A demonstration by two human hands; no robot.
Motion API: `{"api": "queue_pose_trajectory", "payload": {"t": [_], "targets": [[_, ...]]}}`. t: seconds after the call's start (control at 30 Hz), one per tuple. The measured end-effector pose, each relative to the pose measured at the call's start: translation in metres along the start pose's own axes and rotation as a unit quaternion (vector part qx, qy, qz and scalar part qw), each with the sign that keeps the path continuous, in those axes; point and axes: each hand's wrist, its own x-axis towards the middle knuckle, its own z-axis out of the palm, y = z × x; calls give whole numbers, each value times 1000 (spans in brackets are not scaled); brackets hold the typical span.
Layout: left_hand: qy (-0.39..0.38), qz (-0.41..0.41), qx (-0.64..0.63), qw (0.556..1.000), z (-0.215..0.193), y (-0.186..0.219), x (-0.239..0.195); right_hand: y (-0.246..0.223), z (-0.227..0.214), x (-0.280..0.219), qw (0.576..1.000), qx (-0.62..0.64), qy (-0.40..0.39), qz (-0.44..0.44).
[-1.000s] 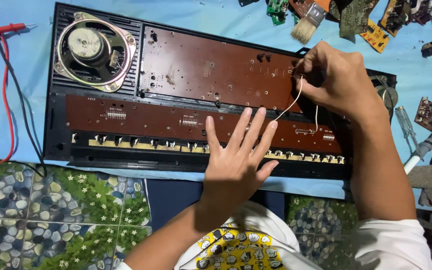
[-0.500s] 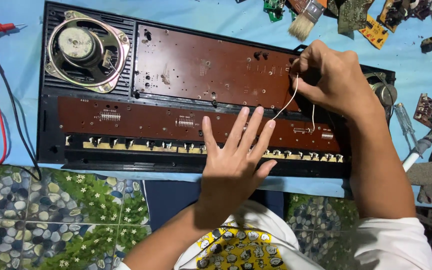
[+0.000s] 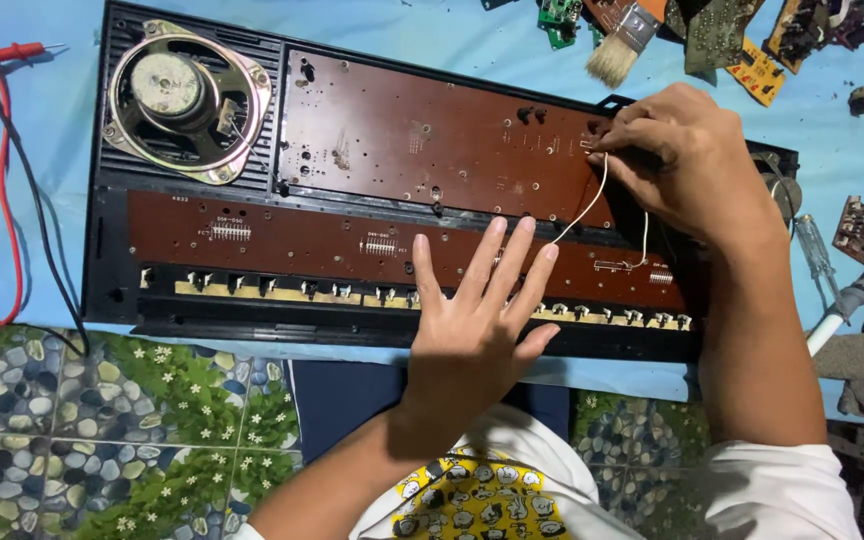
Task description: The person works on the internal circuitry of a disassembled electronic device, likely a stereo receiver, placed on a blue cloth. They use a soldering iron to solder wires to the circuit board and handle various electronic components and tools scattered around the workspace.
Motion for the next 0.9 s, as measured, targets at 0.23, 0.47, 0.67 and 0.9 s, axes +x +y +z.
{"api": "queue_pose_trajectory", "payload": {"t": [0.23,0.47,0.67,0.9], "targets": [[-7,6,8,1000,-1,0,1,8,1,3,1000,-7,-29,4],[6,6,-8,1000,-6,2,0,2,-1,3,999,47,-14,17],[10,14,8,1000,-1,2,1,1,-8,2,999,39,-6,6],[59,36,-12,998,6,-3,-2,3,-43,-17,998,7,10,60]]}}
